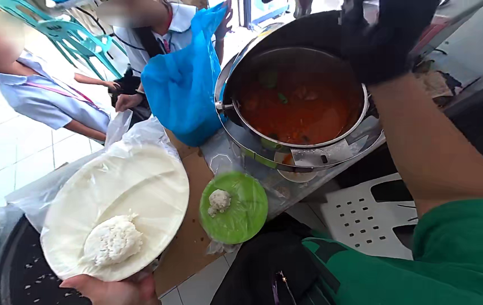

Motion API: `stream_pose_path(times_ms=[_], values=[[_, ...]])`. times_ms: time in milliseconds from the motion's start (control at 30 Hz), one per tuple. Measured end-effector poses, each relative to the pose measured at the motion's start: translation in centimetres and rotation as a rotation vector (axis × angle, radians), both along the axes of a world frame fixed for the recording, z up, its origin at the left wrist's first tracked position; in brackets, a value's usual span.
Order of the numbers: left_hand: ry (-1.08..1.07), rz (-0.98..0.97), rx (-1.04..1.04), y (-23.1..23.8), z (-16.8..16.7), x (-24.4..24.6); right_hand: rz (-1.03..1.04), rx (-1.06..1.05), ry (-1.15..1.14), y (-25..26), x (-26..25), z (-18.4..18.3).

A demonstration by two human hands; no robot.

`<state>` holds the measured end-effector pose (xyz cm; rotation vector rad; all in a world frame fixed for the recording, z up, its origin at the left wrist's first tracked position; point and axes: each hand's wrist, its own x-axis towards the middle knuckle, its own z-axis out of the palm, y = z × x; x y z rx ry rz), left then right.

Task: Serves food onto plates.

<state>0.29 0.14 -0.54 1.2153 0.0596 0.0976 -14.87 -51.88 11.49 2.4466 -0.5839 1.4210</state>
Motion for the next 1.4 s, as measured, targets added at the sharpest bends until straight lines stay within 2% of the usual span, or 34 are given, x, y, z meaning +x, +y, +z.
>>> stream_pose_path(times_ms=[67, 167, 200, 367, 600, 800, 933, 1100, 1233, 1333, 1400], values=[[-0.001, 0.004, 0.006, 0.3, -0.3, -0.2, 0.045, -0.006, 0.178, 1.5, -1.8, -2.6], [-0.014, 0.01, 0.017, 0.6, -0.4, -0.7, 0.047, 0.349, 0.737, 0.0, -0.8, -5.8], [-0.015, 0.029, 0.015, 0.5, -0.5, -0.9, 0.061, 0.388, 0.843, -0.9, 0.1, -6.7], [-0.041, 0.143, 0.004, -1.3, -0.8, -3.8, 0.184, 0.335, 1.088, -4.1, 4.3, -9.2], [-0.01, 0.27, 0.015, -5.8, -1.7, -8.4, 0.266, 0.263, 1.206, -7.0, 6.3, -10.1], [0.0, 0.31, -0.031, -8.6, -2.2, -11.8, 0.405, 0.201, 1.007, -7.9, 6.9, -9.4], [0.016, 0.358, -0.051, -10.3, -1.7, -13.6, 0.414, 0.178, 0.933, -8.2, 8.3, -7.9], [0.01, 0.346, -0.043, -10.4, -1.4, -14.1, 0.273, 0.304, 1.047, -8.9, 9.6, -6.0], [0.004, 0.322, -0.065, -9.6, -1.3, -13.1, 0.141, 0.441, 1.102, -9.4, 6.6, -3.4], [0.009, 0.296, -0.065, -9.3, -1.1, -12.2, 0.212, 0.499, 1.037, -10.9, 3.2, -4.2], [0.025, 0.267, -0.045, -9.3, -1.0, -11.3, 0.25, 0.59, 0.998, -9.3, 1.1, -4.5]])
